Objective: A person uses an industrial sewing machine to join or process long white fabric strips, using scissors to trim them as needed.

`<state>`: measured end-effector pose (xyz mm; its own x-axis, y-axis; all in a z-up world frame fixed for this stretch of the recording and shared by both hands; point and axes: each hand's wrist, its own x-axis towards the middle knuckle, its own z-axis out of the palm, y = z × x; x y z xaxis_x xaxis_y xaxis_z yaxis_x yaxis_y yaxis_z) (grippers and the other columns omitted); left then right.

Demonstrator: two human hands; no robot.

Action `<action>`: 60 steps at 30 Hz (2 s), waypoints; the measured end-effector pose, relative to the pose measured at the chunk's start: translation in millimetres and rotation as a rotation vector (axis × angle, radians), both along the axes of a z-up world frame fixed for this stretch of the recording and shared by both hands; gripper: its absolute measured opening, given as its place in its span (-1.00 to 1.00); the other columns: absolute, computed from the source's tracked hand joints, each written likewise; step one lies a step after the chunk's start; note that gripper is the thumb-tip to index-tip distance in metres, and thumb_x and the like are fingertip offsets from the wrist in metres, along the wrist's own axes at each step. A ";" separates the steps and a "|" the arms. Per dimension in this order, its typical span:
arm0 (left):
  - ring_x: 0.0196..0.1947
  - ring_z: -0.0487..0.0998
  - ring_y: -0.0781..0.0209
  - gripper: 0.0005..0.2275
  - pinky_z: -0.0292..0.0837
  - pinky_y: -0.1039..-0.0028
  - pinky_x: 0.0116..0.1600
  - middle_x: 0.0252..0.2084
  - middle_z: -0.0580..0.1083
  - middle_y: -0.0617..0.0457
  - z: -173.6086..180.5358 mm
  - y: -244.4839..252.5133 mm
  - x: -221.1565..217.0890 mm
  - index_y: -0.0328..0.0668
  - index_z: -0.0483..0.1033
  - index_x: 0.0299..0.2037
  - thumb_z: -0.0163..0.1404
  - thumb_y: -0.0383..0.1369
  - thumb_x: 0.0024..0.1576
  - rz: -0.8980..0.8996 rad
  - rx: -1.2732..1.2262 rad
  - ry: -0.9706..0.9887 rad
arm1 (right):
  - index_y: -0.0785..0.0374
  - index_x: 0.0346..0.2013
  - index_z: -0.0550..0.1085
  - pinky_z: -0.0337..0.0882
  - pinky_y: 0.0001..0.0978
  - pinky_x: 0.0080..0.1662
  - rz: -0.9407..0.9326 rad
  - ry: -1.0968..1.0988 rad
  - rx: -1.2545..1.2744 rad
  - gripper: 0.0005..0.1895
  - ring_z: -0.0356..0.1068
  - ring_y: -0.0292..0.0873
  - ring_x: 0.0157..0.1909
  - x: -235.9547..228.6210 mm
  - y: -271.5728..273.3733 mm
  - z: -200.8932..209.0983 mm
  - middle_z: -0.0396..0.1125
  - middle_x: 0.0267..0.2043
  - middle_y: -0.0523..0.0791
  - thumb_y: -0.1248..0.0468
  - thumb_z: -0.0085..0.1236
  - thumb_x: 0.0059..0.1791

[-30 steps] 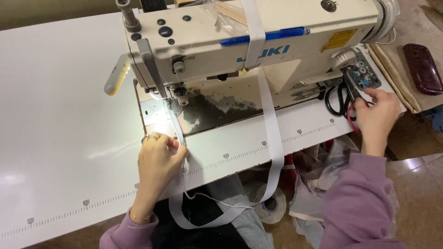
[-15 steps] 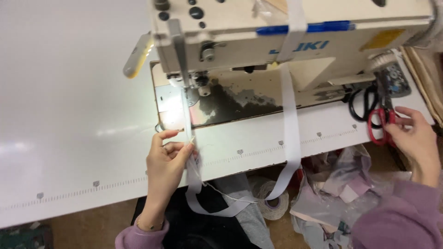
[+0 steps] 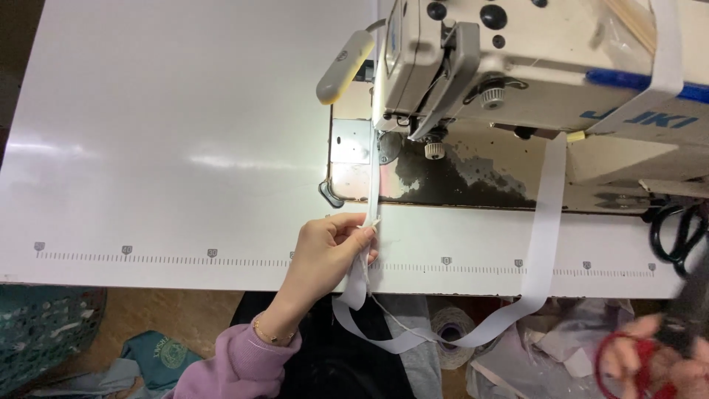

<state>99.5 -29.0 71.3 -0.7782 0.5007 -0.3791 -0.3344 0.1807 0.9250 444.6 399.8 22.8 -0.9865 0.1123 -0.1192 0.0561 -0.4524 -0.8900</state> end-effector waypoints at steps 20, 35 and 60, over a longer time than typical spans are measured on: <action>-0.40 0.70 0.08 -0.81 0.70 0.50 -0.21 -0.34 0.63 -0.23 15.0 -15.5 -2.9 -0.49 0.67 -0.14 0.15 -0.48 0.11 0.073 0.137 -0.442 | 0.25 -0.45 0.39 -0.01 -0.45 -0.67 0.777 -0.657 0.750 -0.46 -0.03 -0.28 -0.69 -259.2 -168.3 94.6 0.11 -0.64 -0.13 -0.19 -0.12 0.02; -0.47 0.70 0.23 -0.82 0.65 0.59 -0.28 -0.41 0.67 -0.10 41.2 -32.0 32.6 -0.33 0.69 -0.25 0.13 -0.34 0.16 -0.206 -0.175 -0.325 | 0.17 -0.57 0.29 0.07 -0.46 -0.46 0.476 -0.480 0.771 -0.46 0.04 -0.31 -0.59 -156.0 -205.9 56.9 0.11 -0.63 -0.22 -0.18 -0.09 0.07; 0.10 0.32 -0.08 -0.52 0.25 0.13 0.13 -0.03 0.48 -0.07 -36.8 21.7 -104.7 -0.21 0.34 0.02 0.19 -0.02 0.12 -0.427 -0.288 1.264 | 0.10 -0.55 0.19 0.09 -0.41 -0.38 0.805 -0.610 1.155 -0.43 0.03 -0.32 -0.54 -229.1 -218.8 94.1 0.08 -0.60 -0.27 -0.22 -0.17 0.15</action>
<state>-5.2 -7.3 34.5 -0.4750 0.8124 0.3383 0.8339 0.2927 0.4679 215.4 181.0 117.0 -0.6640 -0.0980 -0.7412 0.4149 0.7764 -0.4743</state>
